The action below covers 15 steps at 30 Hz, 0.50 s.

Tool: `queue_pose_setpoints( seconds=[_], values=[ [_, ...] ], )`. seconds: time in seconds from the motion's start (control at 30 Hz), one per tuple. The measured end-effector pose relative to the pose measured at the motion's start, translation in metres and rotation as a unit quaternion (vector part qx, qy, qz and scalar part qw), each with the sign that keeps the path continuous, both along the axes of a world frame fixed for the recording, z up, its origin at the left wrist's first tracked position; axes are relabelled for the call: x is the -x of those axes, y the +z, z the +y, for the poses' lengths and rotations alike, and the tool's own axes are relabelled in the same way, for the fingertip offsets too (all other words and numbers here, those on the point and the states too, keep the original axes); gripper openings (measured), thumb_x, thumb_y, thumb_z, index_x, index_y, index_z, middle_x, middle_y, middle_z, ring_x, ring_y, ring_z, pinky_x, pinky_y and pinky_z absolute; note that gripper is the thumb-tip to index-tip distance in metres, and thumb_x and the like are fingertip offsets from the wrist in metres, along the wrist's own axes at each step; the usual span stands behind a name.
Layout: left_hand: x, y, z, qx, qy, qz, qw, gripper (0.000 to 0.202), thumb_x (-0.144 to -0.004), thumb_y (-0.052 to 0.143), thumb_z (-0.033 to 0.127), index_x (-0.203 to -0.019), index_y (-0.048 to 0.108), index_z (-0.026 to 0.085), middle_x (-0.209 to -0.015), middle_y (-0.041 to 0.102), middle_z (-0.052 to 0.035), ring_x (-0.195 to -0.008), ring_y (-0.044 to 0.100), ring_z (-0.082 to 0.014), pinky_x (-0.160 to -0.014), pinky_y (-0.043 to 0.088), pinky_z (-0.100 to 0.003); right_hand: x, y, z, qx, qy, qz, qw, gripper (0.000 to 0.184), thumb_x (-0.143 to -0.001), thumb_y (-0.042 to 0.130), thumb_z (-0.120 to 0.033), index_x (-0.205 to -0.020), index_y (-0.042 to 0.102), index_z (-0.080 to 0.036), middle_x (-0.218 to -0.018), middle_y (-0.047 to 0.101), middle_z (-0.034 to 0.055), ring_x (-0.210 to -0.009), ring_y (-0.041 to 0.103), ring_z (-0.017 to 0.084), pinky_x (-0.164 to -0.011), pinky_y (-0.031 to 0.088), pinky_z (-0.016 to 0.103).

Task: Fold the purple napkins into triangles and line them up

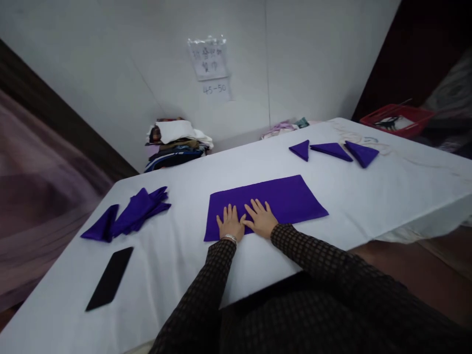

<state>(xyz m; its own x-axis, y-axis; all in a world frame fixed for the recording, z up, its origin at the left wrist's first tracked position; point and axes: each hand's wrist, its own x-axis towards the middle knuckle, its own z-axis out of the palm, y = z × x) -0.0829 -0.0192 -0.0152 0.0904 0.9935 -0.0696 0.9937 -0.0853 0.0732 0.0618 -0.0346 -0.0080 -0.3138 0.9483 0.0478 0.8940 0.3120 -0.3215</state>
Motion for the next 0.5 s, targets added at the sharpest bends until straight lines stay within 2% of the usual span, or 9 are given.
queue_pose_setpoints(
  seconds=[0.13,0.33,0.4,0.5],
  values=[
    [0.003,-0.001,0.000,-0.013,0.001,-0.002,1.000,0.064,-0.096,0.022,0.051,-0.149,0.030,0.016,-0.158,0.021,-0.0080,-0.147,0.014,-0.0267,-0.116,0.013,-0.057,-0.058,-0.008,-0.006,0.003,-0.051,-0.031,0.998,0.077,-0.091,0.026,-0.068,-0.151,0.028,-0.019,-0.158,0.020,0.0156,-0.145,0.012,0.031,-0.113,0.008,0.056],
    [0.000,0.002,-0.001,-0.014,-0.001,0.003,1.000,0.064,-0.096,0.022,0.050,-0.149,0.030,0.015,-0.158,0.022,-0.0086,-0.147,0.014,-0.0274,-0.116,0.015,-0.058,-0.175,-0.015,-0.025,0.011,-0.215,-0.116,0.970,0.075,-0.093,0.019,-0.067,-0.152,0.026,-0.021,-0.159,0.020,0.0132,-0.145,0.014,0.031,-0.112,0.013,0.057],
    [-0.001,0.003,-0.001,-0.010,0.001,0.003,1.000,0.064,-0.096,0.022,0.050,-0.149,0.030,0.014,-0.158,0.022,-0.0087,-0.147,0.014,-0.0274,-0.116,0.014,-0.058,-0.200,-0.018,-0.032,0.010,-0.249,-0.139,0.959,0.074,-0.093,0.017,-0.065,-0.151,0.028,-0.020,-0.158,0.022,0.0140,-0.144,0.016,0.031,-0.111,0.015,0.057],
    [0.000,0.004,-0.001,-0.008,0.002,0.002,1.000,0.063,-0.096,0.022,0.049,-0.148,0.031,0.015,-0.158,0.021,-0.0088,-0.147,0.014,-0.0277,-0.116,0.014,-0.058,-0.218,-0.020,-0.040,0.009,-0.260,-0.153,0.953,0.072,-0.094,0.015,-0.063,-0.151,0.028,-0.020,-0.158,0.023,0.0142,-0.144,0.017,0.031,-0.110,0.018,0.057]
  ],
)
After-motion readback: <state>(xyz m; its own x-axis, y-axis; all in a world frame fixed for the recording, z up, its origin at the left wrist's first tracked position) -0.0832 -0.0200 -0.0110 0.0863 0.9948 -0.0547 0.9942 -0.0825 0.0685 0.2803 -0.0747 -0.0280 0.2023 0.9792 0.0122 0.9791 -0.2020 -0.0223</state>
